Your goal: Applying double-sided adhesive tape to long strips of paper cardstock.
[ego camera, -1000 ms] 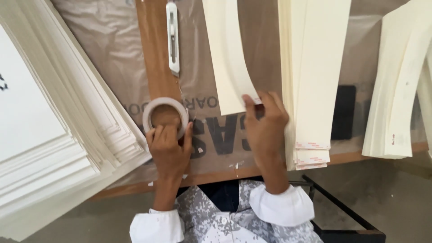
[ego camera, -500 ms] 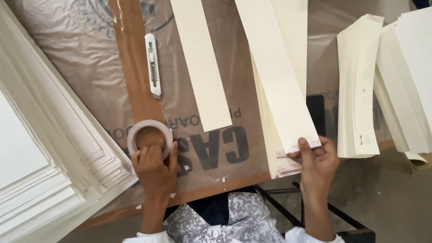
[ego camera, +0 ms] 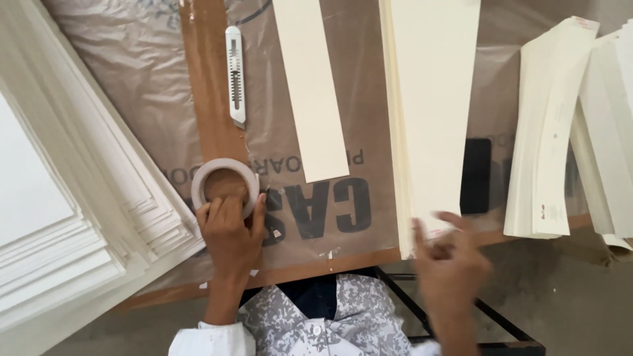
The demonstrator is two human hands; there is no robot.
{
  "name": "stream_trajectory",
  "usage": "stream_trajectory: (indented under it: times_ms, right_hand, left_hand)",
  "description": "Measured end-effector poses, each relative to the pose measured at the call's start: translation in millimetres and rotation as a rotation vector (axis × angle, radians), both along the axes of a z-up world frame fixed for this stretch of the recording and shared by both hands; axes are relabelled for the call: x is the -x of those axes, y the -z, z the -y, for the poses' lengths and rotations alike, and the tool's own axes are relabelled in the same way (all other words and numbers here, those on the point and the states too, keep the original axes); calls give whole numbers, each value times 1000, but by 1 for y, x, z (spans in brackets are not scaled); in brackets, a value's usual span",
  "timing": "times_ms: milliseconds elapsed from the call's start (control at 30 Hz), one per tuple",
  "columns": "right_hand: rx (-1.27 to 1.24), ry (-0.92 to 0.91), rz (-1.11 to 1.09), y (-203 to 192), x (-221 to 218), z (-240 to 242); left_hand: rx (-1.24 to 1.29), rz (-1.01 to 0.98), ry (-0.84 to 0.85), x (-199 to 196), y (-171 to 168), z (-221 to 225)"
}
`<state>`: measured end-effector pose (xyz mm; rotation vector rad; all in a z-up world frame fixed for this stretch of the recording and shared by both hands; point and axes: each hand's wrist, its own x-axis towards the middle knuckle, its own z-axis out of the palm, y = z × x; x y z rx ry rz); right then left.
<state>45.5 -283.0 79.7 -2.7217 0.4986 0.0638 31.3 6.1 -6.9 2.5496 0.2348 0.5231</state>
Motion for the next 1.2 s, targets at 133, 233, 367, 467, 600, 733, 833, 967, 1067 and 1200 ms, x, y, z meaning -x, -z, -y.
stream_trajectory:
  times_ms: [133, 233, 367, 467, 600, 733, 833, 967, 1067, 1200]
  right_hand:
    - [-42, -395, 54, 38, -29, -68]
    - [28, -420, 198, 51, -61, -123]
    - [146, -434, 277, 64, -71, -144]
    - [33, -388, 235, 64, -70, -148]
    - [66, -368, 217, 57, -60, -149]
    - [16, -346, 57, 50, -35, -149]
    - [4, -402, 158, 51, -27, -146]
    - [-135, -499, 283, 31, -28, -138]
    - [-595, -625, 209, 29, -31, -135]
    - [-672, -682, 210, 36, -37, -141]
  left_hand:
    - [6, 11, -2, -1, 1, 0]
    - [6, -11, -11, 2, 9, -1]
    - [1, 40, -13, -1, 2, -1]
    - [41, 27, -19, 1, 1, 0]
    - [29, 64, 0, 2, 4, 0]
    - [28, 57, 0, 2, 7, -1]
    - [120, 61, 14, 3, 2, -2]
    - [200, 96, 48, 12, -6, -4]
    - [216, 158, 135, 16, -12, -7]
    - [233, 136, 159, 15, -11, -6]
